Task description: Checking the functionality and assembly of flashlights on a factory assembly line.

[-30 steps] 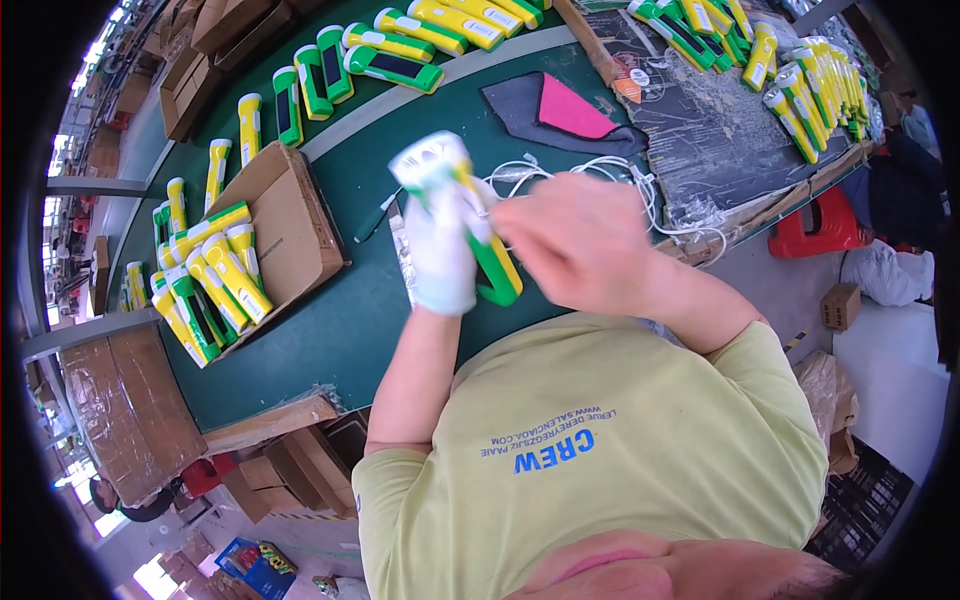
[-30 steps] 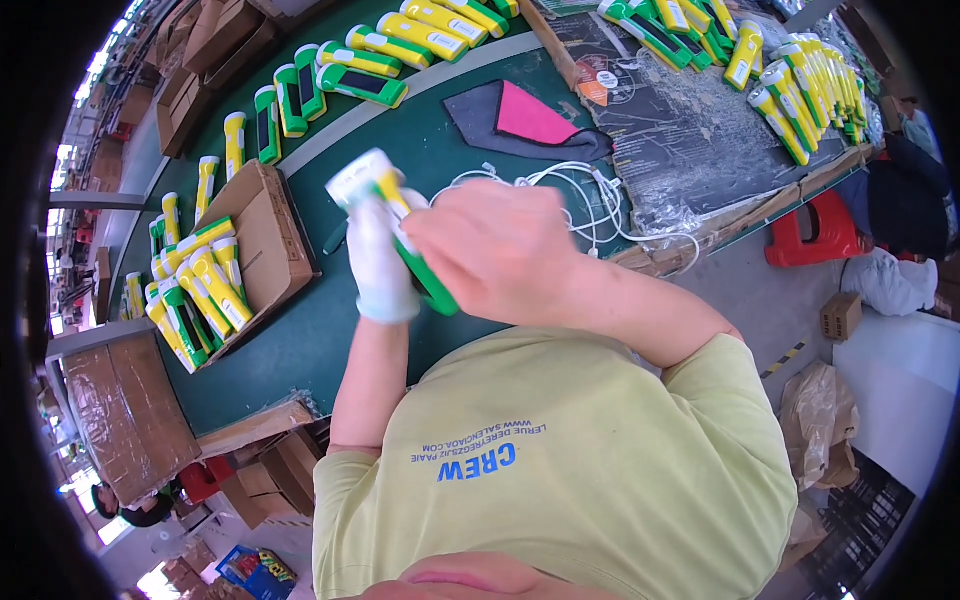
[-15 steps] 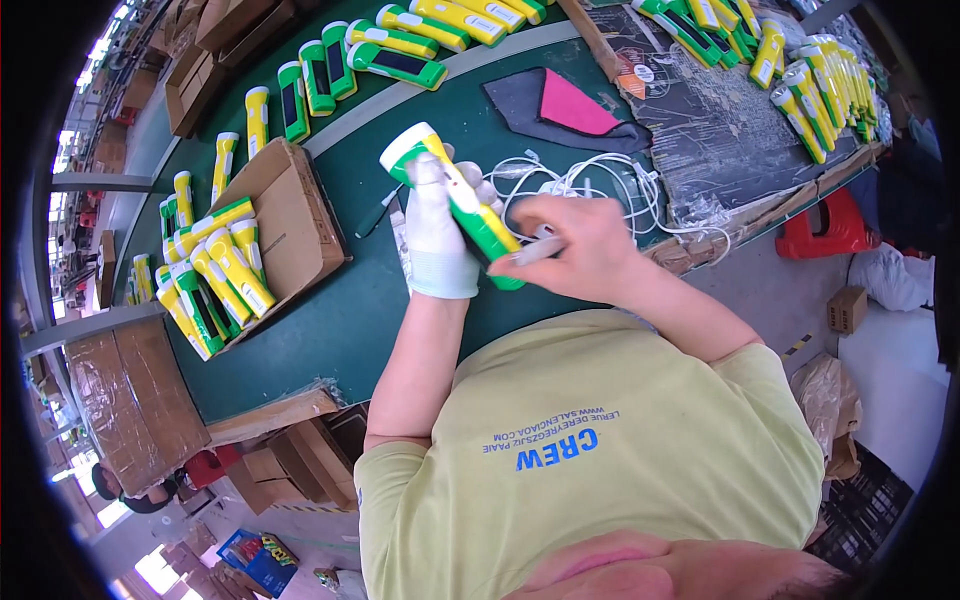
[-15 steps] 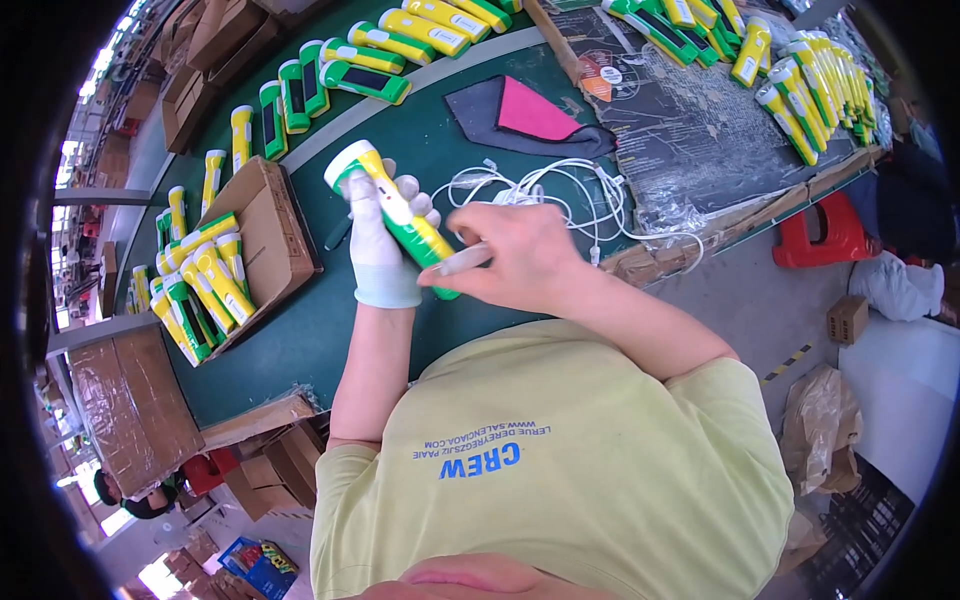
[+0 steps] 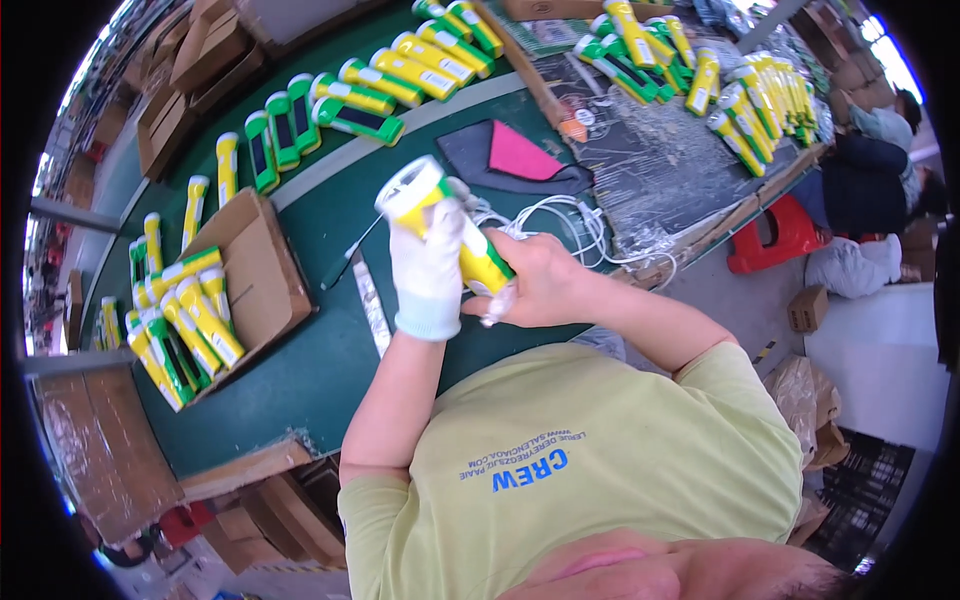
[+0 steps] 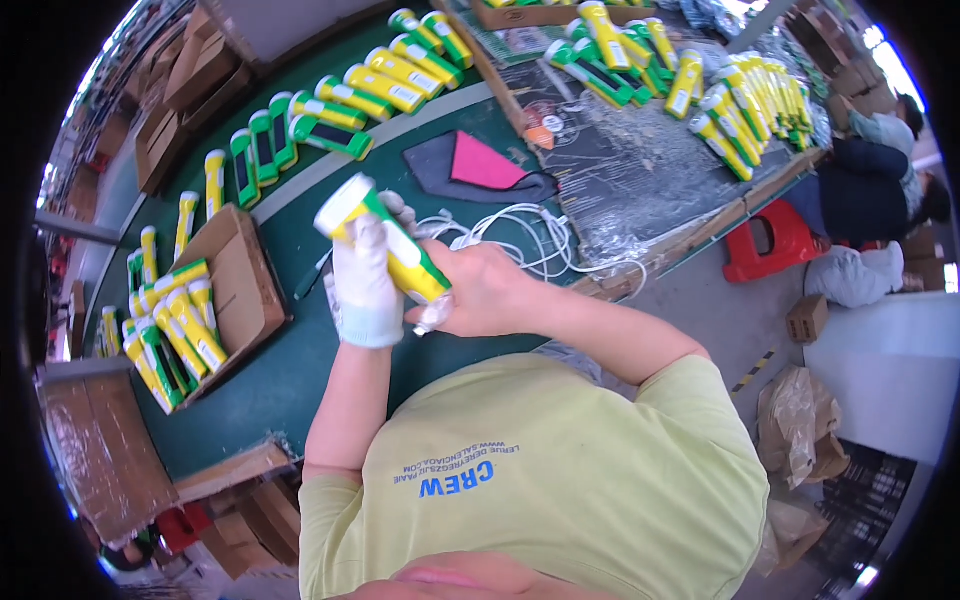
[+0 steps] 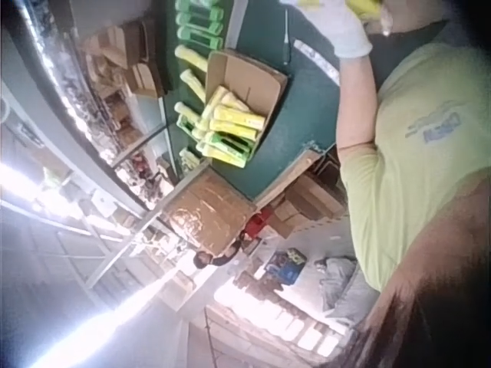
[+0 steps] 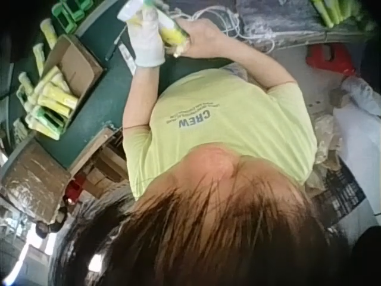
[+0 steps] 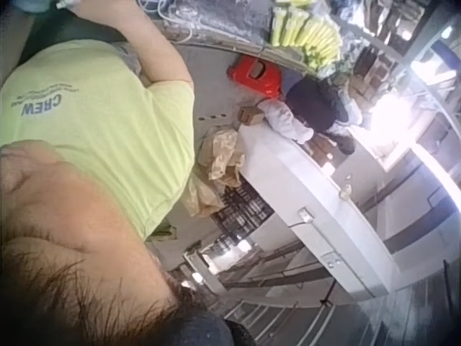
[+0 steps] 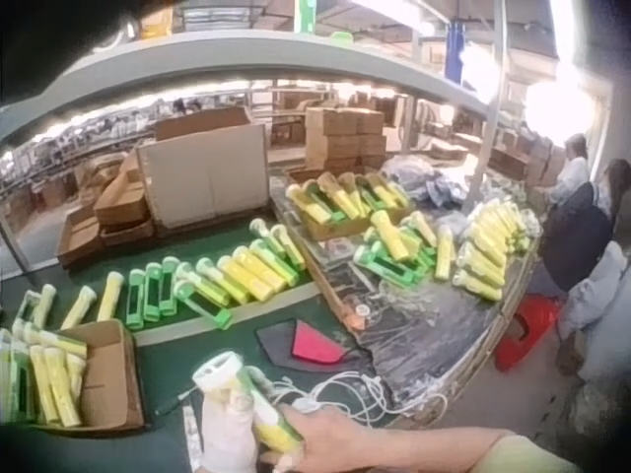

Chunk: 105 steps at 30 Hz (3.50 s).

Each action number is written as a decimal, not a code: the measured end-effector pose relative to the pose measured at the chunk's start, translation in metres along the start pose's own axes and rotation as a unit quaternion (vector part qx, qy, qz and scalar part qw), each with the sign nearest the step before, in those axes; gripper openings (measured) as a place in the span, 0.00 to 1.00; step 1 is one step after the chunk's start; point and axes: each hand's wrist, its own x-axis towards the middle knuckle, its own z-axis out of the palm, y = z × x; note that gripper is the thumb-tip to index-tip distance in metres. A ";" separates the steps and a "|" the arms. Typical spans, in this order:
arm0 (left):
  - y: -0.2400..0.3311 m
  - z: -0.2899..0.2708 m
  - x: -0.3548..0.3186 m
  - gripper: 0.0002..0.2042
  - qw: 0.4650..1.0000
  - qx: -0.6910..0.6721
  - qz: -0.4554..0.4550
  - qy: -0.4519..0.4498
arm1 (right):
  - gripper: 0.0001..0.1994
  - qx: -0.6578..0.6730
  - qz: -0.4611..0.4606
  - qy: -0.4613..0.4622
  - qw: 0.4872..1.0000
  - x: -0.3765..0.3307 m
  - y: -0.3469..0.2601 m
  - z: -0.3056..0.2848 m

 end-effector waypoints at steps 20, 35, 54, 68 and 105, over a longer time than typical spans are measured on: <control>-0.070 -0.149 0.191 0.23 0.968 -0.010 -0.081 0.239 | 0.10 -0.198 0.091 0.202 0.955 0.034 0.125 -0.086; 0.033 -0.024 0.096 0.24 0.769 0.593 0.235 -0.034 | 0.08 -0.023 0.080 0.245 0.966 -0.002 0.079 -0.091; 0.052 -0.067 -0.005 0.26 0.932 0.163 -0.245 -0.212 | 0.36 0.322 0.016 -0.005 0.947 0.018 0.017 -0.044; 0.050 -0.031 -0.005 0.19 0.813 0.523 0.251 -0.052 | 0.14 0.338 0.153 0.099 0.923 0.035 0.019 -0.041; 0.005 -0.020 0.016 0.17 0.994 -0.109 -0.032 -0.007 | 0.06 -0.068 -0.249 -0.056 0.965 -0.012 0.012 0.027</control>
